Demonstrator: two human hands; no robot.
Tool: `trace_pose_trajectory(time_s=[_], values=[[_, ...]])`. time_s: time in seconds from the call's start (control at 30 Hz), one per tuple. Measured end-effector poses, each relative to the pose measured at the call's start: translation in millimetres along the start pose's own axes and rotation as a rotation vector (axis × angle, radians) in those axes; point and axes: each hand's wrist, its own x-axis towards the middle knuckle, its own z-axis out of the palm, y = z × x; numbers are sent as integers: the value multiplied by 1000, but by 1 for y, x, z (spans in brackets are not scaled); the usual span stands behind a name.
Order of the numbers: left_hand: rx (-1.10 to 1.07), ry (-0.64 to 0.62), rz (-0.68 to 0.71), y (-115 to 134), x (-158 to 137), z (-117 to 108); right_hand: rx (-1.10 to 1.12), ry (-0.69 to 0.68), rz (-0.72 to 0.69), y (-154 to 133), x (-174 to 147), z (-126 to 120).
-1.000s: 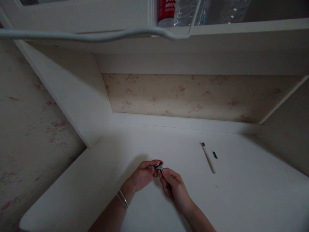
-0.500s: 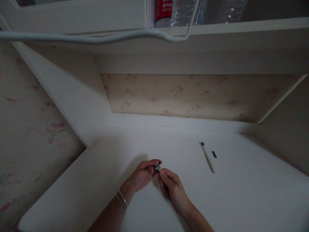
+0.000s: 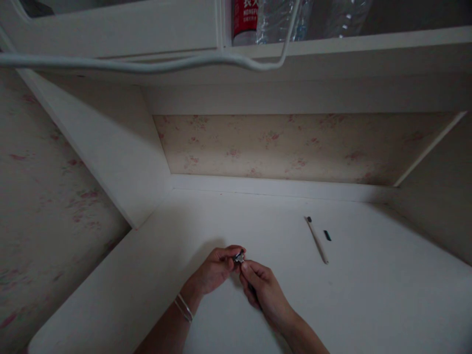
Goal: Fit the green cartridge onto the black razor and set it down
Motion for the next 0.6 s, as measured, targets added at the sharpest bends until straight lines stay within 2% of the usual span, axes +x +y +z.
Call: trace_pose_trajectory(time_s=[0.17,0.33,0.6], values=[[-41,-2,-48,0,0,-4,-25,-25,-47,3,1,-2],[-107,31,-38,-4,1,-7,-8,-37,-66,2,3,-3],[-145,30,-31,-4,1,-2,-45,9,-83,0,2,0]])
